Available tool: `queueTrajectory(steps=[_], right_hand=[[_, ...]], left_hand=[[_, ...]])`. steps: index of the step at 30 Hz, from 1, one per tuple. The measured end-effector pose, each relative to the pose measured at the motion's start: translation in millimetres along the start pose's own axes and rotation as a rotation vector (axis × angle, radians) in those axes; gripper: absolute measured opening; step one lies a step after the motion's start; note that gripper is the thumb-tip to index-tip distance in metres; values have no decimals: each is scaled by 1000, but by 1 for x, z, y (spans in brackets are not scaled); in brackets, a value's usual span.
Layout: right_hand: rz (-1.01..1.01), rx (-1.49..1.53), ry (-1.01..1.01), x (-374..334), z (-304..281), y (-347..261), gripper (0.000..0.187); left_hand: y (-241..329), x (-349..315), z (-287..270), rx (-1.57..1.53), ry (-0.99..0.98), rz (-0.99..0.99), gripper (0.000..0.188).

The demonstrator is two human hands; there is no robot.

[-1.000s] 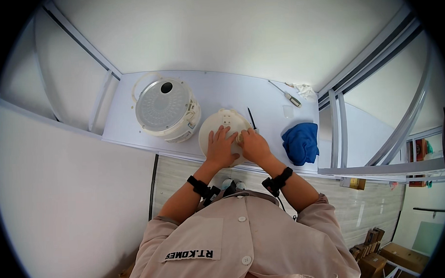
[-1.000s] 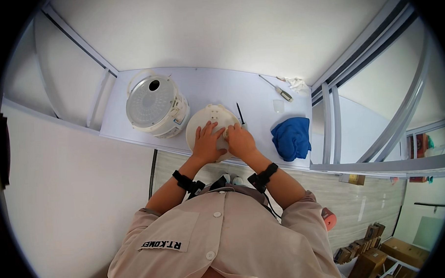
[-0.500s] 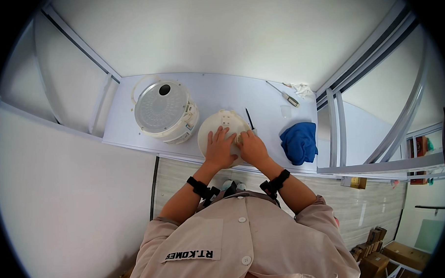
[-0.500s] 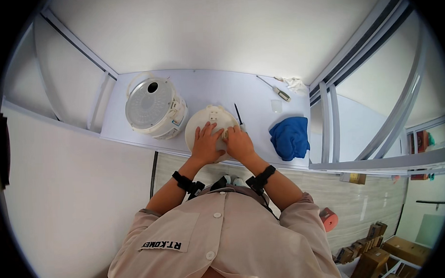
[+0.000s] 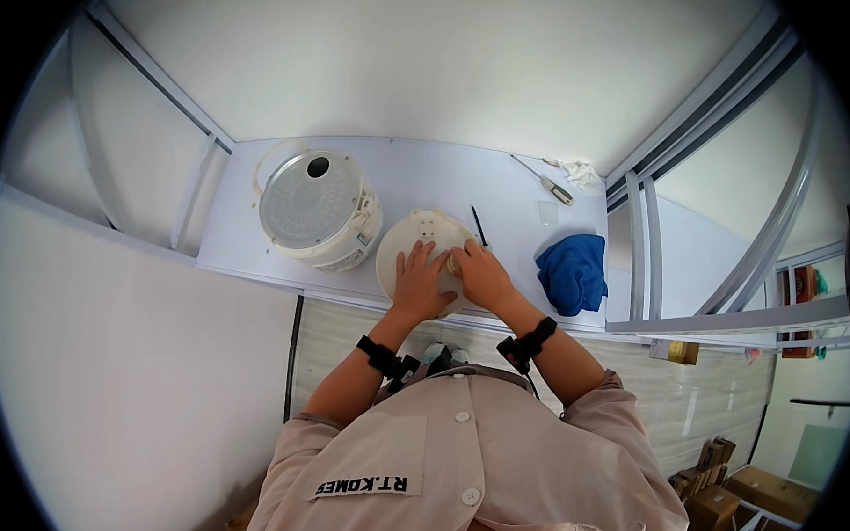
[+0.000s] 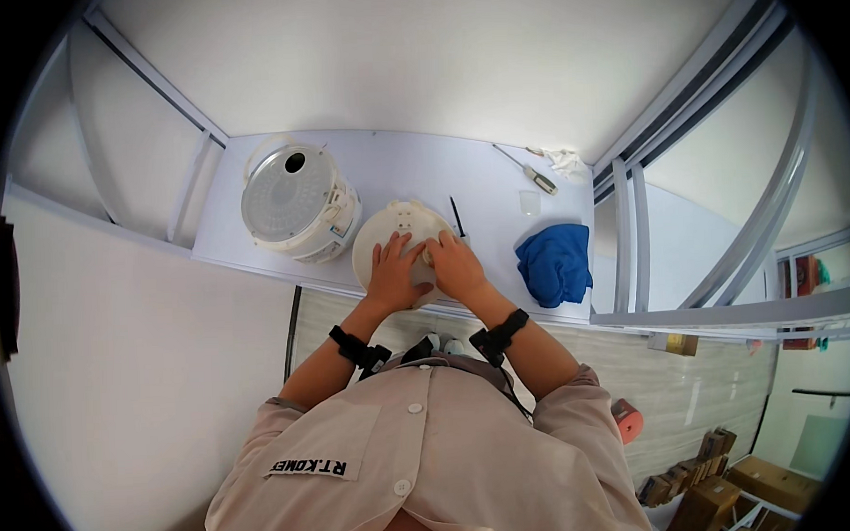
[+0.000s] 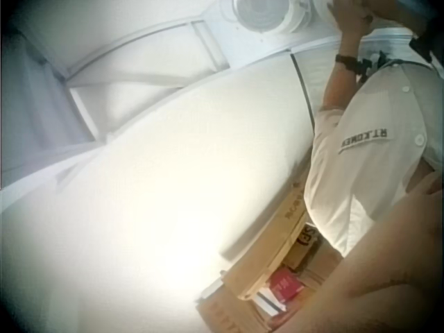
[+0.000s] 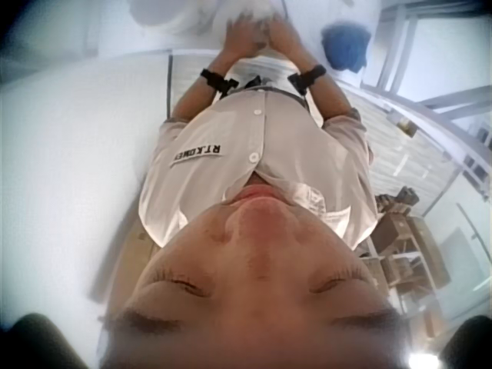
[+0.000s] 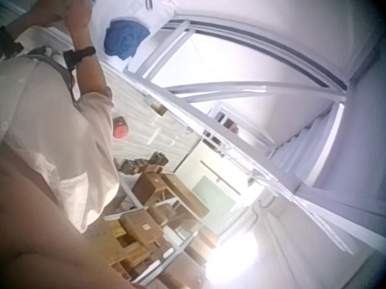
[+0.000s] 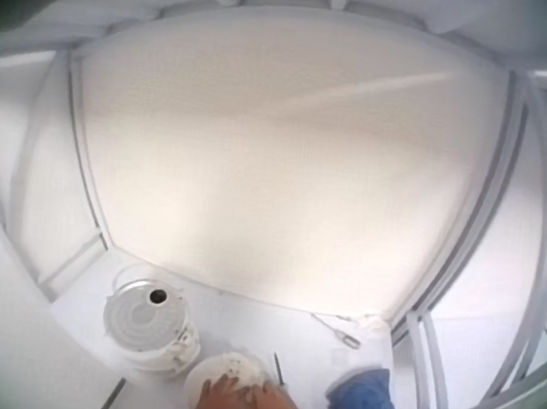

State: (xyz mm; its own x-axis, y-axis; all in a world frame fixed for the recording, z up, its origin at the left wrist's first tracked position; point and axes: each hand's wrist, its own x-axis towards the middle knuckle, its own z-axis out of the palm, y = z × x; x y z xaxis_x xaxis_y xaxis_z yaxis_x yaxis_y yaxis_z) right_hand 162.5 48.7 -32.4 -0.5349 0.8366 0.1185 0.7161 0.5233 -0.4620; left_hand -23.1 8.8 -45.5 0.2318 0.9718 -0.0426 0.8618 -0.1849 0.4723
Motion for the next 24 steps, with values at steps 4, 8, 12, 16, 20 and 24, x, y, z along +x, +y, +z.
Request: queueTrajectory(steps=[4,8,12,16,20,24], right_hand=[[11,-33,-34,2,-2,-1,31],[112,-58,-63,1,3,-2,30],[156,-51,-21,-1,8,-3,30],[168,-48,-8,-3,10,-3,30],[192,-32,11,-4,9,-6,28],[121,3,60,-6,3,-3,39]], left_hand=[[-3,0,2,-15,18,7,92],[-5,2,2,10,9,38,89],[-2,2,-1,18,7,39,88],[1,1,-3,1,7,37,87],[-1,2,-1,48,1,42,88],[0,2,-1,26,-3,25,89]])
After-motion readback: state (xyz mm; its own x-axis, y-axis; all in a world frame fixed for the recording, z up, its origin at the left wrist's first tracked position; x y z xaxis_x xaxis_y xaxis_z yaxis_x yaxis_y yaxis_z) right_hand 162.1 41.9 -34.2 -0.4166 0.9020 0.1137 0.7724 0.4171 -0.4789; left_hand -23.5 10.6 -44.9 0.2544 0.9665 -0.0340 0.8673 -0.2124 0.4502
